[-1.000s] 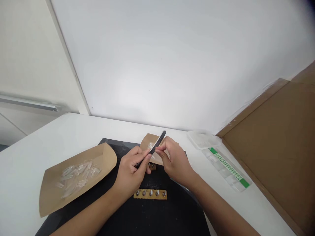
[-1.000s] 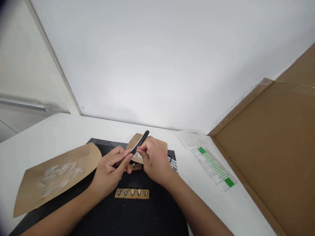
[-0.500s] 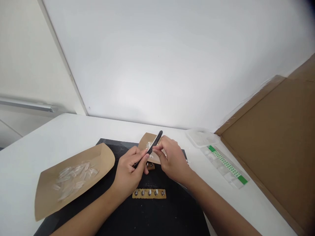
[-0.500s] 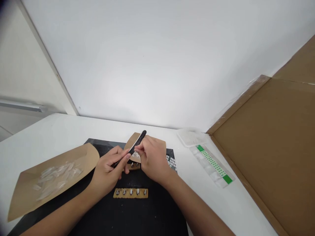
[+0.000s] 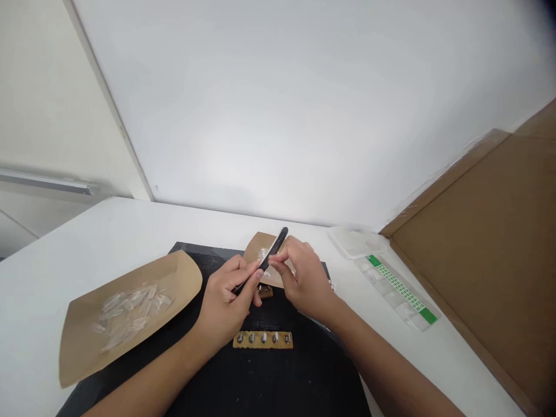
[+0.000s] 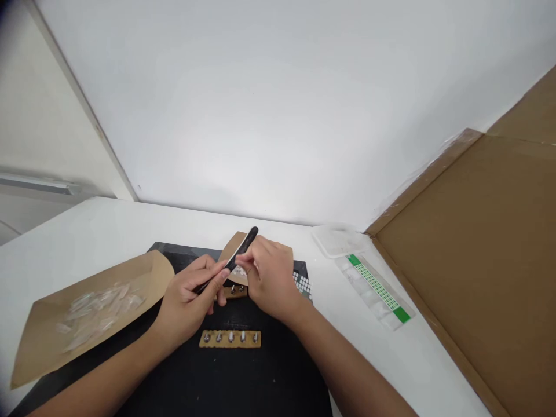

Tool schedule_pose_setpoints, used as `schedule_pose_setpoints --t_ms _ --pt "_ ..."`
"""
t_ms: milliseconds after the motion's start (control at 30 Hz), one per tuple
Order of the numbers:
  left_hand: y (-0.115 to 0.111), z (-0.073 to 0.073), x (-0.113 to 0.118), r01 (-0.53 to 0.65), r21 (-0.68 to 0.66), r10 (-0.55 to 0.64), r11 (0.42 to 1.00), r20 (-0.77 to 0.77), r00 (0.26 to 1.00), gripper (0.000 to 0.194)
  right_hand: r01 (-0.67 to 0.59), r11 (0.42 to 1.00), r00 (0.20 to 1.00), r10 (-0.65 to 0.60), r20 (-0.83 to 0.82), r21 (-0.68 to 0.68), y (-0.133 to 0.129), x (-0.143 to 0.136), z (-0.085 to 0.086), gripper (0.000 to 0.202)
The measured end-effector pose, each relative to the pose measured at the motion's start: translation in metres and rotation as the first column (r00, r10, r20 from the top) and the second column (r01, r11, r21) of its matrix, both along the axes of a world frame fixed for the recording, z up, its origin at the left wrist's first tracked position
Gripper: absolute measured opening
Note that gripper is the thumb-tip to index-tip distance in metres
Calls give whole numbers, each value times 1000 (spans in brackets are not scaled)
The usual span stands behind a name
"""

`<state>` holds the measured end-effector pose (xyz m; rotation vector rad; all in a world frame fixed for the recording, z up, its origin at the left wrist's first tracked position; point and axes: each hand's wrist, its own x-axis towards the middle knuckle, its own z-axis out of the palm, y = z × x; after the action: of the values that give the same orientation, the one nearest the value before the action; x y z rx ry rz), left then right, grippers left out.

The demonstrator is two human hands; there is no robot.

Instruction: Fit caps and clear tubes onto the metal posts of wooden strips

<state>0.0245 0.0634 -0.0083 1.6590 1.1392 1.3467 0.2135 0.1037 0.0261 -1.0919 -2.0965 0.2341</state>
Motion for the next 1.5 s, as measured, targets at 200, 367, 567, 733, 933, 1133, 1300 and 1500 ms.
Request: schedule_pose_setpoints --t_ms 200,367,567,733,933,1133,1300,1500 --pt "0 -2 0 -1 12 1 1000 -1 1000 45 54 998 998 -54 -20 21 0 -1 5 19" --pt "0 -3 1 -1 47 2 999 -14 1000 42 62 998 998 -62 -18 15 0 0 5 18" --pt "1 1 -2 2 79 0 997 -25 1000 40 19 999 1000 -19 -5 -36 -1 2 4 18" --pt "9 7 -12 -80 179 110 981 -165 980 26 76 997 993 -78 -86 -35 4 8 1 15" --pt "24 5 -30 -367 340 499 866 -546 673 41 5 992 983 -29 -182 -128 -3 17 10 11" --pt "30 3 -46 -399 280 407 873 -869 282 37 -61 969 962 -7 -273 -239 -30 19 -4 6" --pt "34 -2 -51 -367 277 392 888 -873 291 36 -86 958 964 11 -265 -274 -54 18 -8 5" --pt "35 2 -57 -301 379 470 875 -811 347 33 -83 971 964 21 -265 -223 -70 21 -15 10"
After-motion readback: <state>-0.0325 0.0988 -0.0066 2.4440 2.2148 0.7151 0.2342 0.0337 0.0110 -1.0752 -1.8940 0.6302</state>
